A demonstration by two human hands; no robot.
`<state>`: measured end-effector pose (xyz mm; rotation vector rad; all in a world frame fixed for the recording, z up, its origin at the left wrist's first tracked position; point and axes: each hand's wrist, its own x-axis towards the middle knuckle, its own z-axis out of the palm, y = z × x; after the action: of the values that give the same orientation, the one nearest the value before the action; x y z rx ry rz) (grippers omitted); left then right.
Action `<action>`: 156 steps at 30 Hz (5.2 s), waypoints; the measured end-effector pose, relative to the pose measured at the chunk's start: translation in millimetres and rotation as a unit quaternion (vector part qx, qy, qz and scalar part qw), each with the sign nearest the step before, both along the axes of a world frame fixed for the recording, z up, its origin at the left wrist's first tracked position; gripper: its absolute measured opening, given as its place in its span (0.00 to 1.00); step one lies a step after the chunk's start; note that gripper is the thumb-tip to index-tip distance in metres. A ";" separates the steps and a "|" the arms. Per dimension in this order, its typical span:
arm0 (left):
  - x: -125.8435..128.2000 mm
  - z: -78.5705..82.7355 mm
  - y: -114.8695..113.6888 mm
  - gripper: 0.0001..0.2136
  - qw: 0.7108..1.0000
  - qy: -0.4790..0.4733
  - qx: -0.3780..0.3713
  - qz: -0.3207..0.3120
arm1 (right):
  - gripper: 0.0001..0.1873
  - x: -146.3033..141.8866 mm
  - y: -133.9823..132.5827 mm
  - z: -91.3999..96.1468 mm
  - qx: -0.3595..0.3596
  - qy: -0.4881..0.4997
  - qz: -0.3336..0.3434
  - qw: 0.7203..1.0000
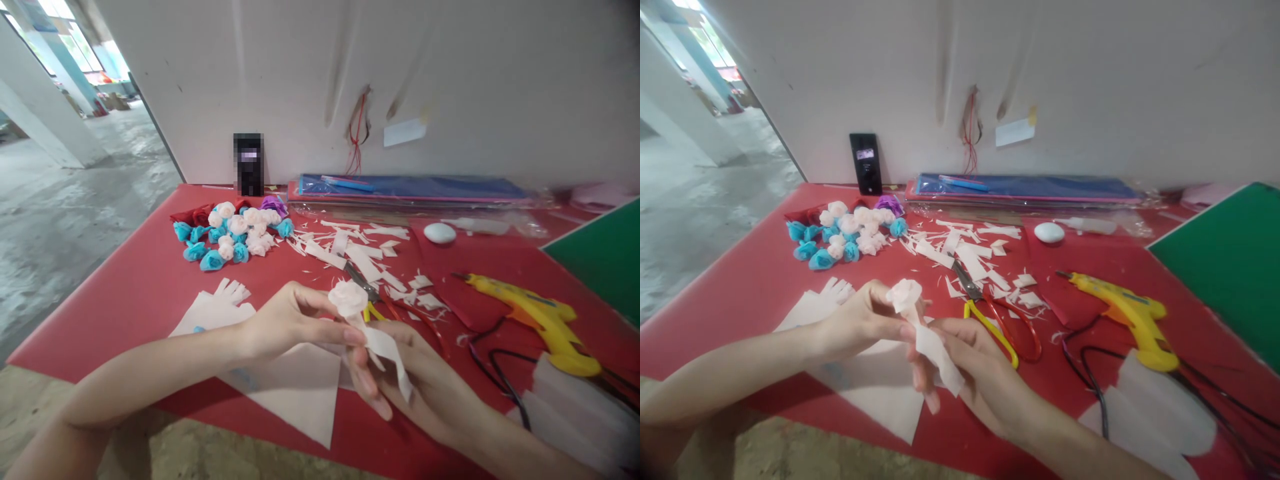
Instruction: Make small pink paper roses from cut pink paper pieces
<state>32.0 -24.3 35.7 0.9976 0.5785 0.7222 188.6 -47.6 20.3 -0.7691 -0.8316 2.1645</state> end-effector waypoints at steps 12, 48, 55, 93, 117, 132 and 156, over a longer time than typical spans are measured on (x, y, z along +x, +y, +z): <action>1.7 -12.8 -5.0 0.02 0.996 0.009 0.055 0.073 | 0.13 4.0 -3.3 2.5 0.546 -0.359 -0.163 0.739; -17.8 -6.5 29.8 0.03 0.861 0.084 0.501 -0.002 | 0.09 16.2 1.5 -10.3 0.406 -0.200 -0.187 0.872; -21.0 -1.2 25.8 0.07 0.748 0.235 0.618 0.057 | 0.09 19.2 2.7 1.5 0.537 -0.295 -0.230 0.756; -7.1 -12.7 9.4 0.05 0.964 0.048 0.252 0.066 | 0.12 5.6 -0.4 6.1 0.605 -0.330 -0.148 0.709; -4.8 -22.4 5.3 0.06 0.996 -0.021 0.084 0.025 | 0.16 4.0 -5.4 -8.2 0.219 -0.122 -0.010 0.968; 1.3 -20.3 1.2 0.06 0.978 -0.009 0.177 0.110 | 0.13 3.4 -3.8 -10.7 0.176 -0.156 -0.031 0.972; 9.2 -19.2 -13.1 0.04 0.945 0.085 0.200 0.243 | 0.09 12.7 -7.6 0.4 0.716 -0.463 -0.275 0.444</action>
<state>41.2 -37.4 16.4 1.3195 0.8651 1.2340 201.3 -55.2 20.8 -0.8916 -2.0202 -0.2256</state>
